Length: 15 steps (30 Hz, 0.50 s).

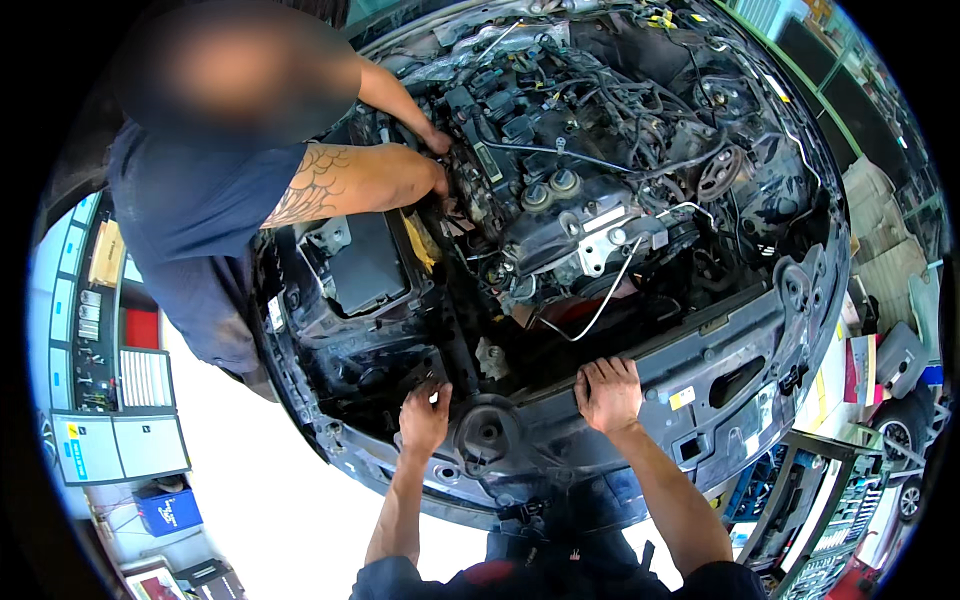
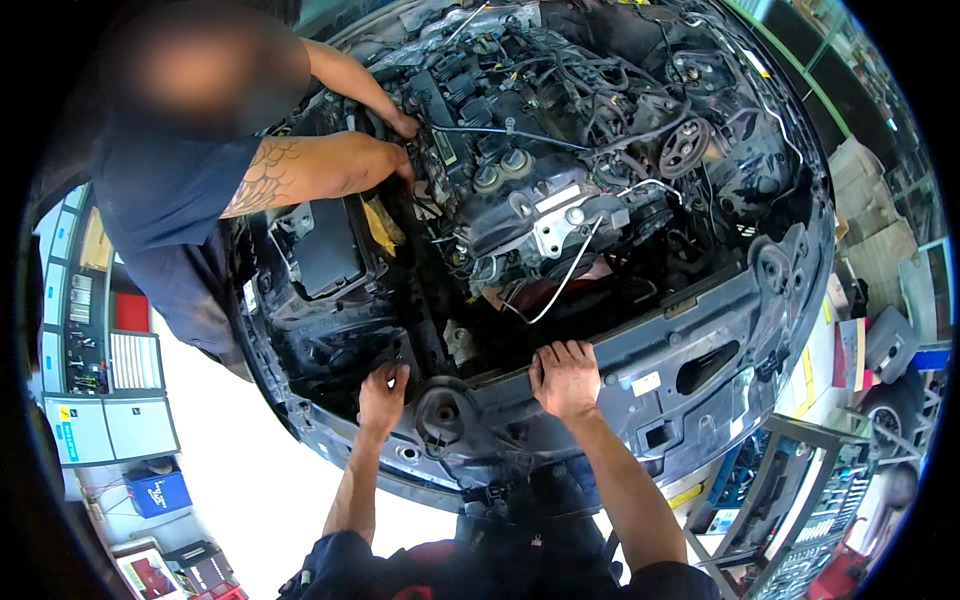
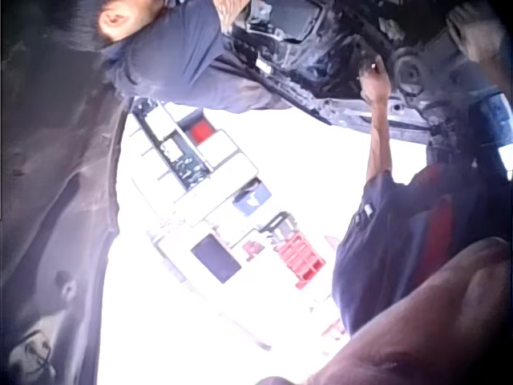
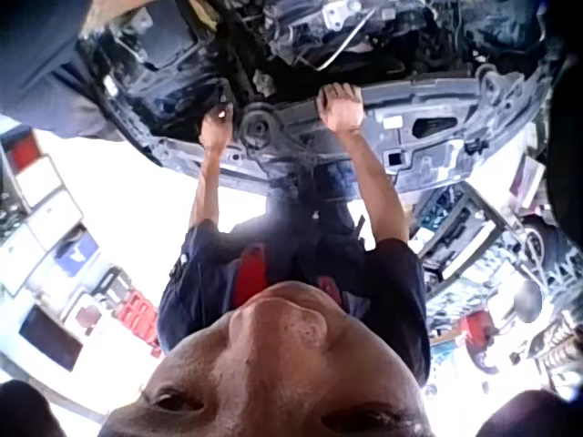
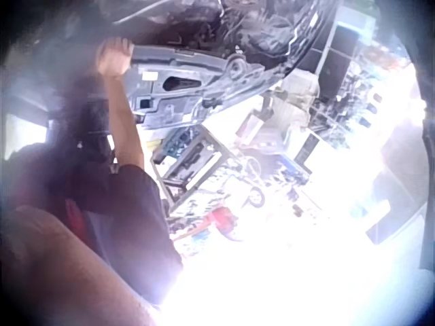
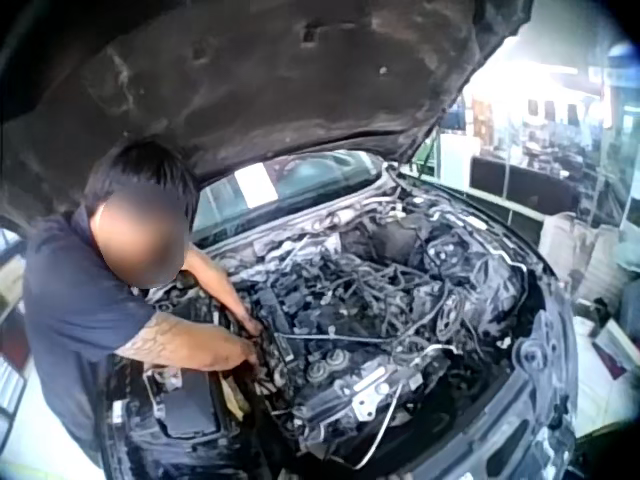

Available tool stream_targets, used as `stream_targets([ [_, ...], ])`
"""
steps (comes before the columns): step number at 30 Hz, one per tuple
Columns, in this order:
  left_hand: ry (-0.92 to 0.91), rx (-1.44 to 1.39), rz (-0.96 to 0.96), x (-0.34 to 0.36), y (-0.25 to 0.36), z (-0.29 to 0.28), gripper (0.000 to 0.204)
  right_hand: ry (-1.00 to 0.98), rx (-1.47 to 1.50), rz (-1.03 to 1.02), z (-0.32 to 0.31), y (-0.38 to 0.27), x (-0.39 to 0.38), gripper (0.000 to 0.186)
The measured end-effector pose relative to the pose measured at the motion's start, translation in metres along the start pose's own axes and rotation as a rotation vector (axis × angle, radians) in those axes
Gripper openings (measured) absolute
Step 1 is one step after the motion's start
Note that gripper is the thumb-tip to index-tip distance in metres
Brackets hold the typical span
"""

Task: The person selects bolts and nuts from a tray, then works on a car engine with another person. They use a wrench to tighten bolts on the engine while coordinating with a coworker.

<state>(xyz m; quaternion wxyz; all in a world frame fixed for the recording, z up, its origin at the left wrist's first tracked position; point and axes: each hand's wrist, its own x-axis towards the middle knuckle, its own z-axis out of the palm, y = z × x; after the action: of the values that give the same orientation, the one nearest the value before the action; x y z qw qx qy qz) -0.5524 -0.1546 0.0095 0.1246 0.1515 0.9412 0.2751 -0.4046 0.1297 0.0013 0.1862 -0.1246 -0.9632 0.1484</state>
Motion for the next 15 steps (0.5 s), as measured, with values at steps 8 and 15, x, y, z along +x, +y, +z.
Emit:
stream_targets([
  [8,0.388,0.299,0.269,-0.035,-0.022,0.026,0.029,-0.003,-0.008,0.05,0.005,-0.001,-0.003,0.018],
  [15,0.415,0.315,0.262,-0.035,-0.024,0.03,0.03,0.024,-0.011,0.038,0.004,0.001,-0.003,0.017],
])
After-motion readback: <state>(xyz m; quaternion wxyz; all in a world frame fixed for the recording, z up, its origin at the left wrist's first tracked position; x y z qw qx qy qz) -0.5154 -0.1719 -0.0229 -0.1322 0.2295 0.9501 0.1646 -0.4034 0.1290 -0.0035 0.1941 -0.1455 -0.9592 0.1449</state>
